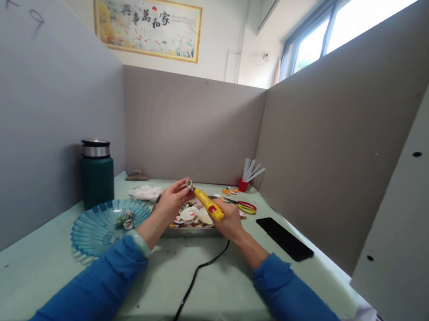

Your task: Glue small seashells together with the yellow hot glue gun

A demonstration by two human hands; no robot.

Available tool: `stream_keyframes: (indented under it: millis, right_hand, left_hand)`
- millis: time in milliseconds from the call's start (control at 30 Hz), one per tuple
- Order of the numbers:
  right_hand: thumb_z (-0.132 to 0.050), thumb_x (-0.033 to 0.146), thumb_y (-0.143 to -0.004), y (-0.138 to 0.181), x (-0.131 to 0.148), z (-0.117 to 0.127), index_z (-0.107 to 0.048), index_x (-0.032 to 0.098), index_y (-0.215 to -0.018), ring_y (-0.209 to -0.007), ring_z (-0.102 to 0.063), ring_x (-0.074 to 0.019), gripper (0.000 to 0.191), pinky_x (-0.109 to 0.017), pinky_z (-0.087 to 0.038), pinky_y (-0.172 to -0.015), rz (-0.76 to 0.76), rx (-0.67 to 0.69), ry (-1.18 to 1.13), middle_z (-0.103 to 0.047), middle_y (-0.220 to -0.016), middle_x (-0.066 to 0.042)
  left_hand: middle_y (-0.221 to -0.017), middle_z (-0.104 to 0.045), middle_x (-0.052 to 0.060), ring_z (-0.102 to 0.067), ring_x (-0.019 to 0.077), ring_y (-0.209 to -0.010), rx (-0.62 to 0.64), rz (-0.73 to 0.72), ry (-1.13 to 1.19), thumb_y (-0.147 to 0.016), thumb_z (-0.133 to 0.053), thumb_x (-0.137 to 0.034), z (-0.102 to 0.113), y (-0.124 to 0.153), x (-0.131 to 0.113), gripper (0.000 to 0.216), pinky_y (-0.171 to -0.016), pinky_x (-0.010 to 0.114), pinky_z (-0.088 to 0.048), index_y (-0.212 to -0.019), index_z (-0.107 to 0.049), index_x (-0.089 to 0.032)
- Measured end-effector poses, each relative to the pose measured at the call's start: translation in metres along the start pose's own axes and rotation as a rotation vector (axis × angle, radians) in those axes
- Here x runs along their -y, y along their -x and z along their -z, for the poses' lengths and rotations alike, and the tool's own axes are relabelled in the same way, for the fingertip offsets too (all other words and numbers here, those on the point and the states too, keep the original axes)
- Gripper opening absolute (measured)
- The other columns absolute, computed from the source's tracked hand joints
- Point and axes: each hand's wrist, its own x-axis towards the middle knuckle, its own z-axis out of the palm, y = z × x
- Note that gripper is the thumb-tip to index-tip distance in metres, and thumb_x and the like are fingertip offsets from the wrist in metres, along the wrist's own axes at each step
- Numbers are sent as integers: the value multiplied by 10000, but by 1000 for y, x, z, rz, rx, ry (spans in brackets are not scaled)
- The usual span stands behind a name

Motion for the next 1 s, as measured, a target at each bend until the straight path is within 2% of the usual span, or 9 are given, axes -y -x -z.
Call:
stream_keyframes:
  millis: [233, 533, 1000]
  right_hand:
    - [-549, 260, -788, 0, -4, -1, -664, 186, -875, -584, -557, -119, 162, -202, -378, -582, -49, -46, 3, -652, -686, -16]
    - [-549, 236, -764, 0, 0, 1, -661, 177, -847, -589, -567, -117, 152, -197, -382, -579, 2, -26, -40, -649, -688, -16]
    - [-556, 224, -749, 0, -2, 0, -662, 175, -862, -597, -569, -119, 162, -197, -382, -590, -8, -36, -19, -648, -693, -13]
  left_hand:
    - [-897, -680, 69, -671, 176, -763, -17, 31, -12, -646, -731, -115, -1, 1, -3, 334, -777, 329, -528, -965, -633, -140]
    - [-905, -675, 69, -656, 166, -754, -12, 41, -37, -658, -729, -131, 3, 0, -2, 346, -751, 328, -523, -990, -633, -144]
    - [-872, -674, 62, -654, 146, -733, 4, 60, 5, -667, -728, -130, 0, 1, -2, 289, -783, 307, -517, -935, -621, -142]
